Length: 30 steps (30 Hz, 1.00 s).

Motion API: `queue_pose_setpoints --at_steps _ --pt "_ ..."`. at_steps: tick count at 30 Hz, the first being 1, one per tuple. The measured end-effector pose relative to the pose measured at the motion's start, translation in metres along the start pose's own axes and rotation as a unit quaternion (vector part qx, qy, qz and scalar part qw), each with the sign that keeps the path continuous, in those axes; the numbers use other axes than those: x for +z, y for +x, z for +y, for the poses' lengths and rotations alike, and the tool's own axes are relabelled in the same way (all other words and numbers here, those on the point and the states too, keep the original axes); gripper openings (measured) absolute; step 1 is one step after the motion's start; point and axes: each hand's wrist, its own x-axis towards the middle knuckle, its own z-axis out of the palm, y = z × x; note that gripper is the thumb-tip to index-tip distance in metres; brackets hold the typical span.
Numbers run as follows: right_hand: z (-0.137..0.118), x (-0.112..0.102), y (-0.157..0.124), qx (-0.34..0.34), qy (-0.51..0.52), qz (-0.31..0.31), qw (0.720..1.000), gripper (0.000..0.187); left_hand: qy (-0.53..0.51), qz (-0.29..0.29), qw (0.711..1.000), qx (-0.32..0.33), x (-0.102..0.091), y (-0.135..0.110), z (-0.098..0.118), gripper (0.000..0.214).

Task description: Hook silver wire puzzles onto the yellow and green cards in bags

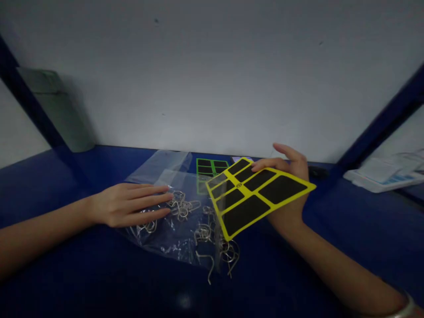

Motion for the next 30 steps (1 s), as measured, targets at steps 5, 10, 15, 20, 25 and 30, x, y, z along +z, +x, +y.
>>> queue_pose_setpoints --at_steps 5,10,15,20,25,30 --pt "0.012 -0.006 0.006 -0.041 -0.065 0.039 0.996 0.047 -0.019 0.000 1.000 -0.008 0.003 -0.002 0.001 0.027" --pt "0.024 -0.009 0.011 -0.042 -0.049 0.038 0.997 0.052 -0.009 -0.005 1.000 0.002 0.002 -0.001 0.001 0.026" --pt "0.030 -0.010 0.013 -0.054 -0.080 0.053 0.994 0.050 -0.021 -0.002 1.000 0.010 0.002 0.001 0.001 0.026" --pt "0.024 -0.001 0.002 -0.056 -0.141 -0.090 0.984 0.037 -0.026 -0.025 0.999 0.000 0.001 0.001 0.002 0.028" --pt "0.019 0.001 0.000 -0.140 -0.185 -0.240 0.943 0.023 -0.024 -0.024 0.999 0.003 0.000 0.002 0.002 0.028" --pt "0.032 0.000 0.004 -0.178 -0.236 -0.337 0.894 0.029 -0.012 -0.009 1.000 0.009 0.000 0.003 0.001 0.027"
